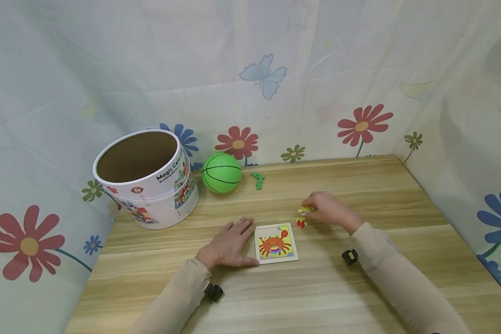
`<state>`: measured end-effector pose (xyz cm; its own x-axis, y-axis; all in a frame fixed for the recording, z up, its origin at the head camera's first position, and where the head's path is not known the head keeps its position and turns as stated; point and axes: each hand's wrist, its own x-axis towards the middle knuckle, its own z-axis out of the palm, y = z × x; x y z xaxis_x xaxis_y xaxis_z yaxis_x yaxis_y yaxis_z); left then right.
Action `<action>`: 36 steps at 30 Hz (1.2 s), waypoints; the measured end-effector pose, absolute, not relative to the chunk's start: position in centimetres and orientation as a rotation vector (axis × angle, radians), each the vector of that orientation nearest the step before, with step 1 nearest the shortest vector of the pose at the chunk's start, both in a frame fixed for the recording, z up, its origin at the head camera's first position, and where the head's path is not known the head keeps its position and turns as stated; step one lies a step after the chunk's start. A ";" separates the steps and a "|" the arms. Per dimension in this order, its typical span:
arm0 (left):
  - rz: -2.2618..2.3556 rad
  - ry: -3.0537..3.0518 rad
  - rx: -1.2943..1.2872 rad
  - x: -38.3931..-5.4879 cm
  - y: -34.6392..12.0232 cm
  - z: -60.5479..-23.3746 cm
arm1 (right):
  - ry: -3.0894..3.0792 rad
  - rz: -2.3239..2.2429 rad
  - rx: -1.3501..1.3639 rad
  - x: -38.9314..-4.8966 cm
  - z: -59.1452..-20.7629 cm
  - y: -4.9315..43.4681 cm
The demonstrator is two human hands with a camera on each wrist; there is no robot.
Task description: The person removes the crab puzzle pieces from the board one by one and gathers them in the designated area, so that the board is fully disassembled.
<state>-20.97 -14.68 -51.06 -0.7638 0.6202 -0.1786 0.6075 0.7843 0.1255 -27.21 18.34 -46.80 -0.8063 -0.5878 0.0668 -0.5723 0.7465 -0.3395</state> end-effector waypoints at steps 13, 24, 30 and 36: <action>0.075 2.764 0.957 -20.9 -14.7 -51.1 | 2.882 -0.504 -0.860 -26.8 -47.5 19.7; 0.071 2.760 0.955 -21.0 -14.6 -50.9 | 2.887 -0.451 -0.864 -26.4 -47.9 20.1; 0.067 2.760 0.948 -21.0 -14.5 -50.9 | 2.883 -0.479 -0.883 -26.4 -48.3 20.4; 0.063 2.762 0.946 -20.9 -14.4 -50.8 | 2.870 -0.482 -0.866 -26.3 -48.5 20.6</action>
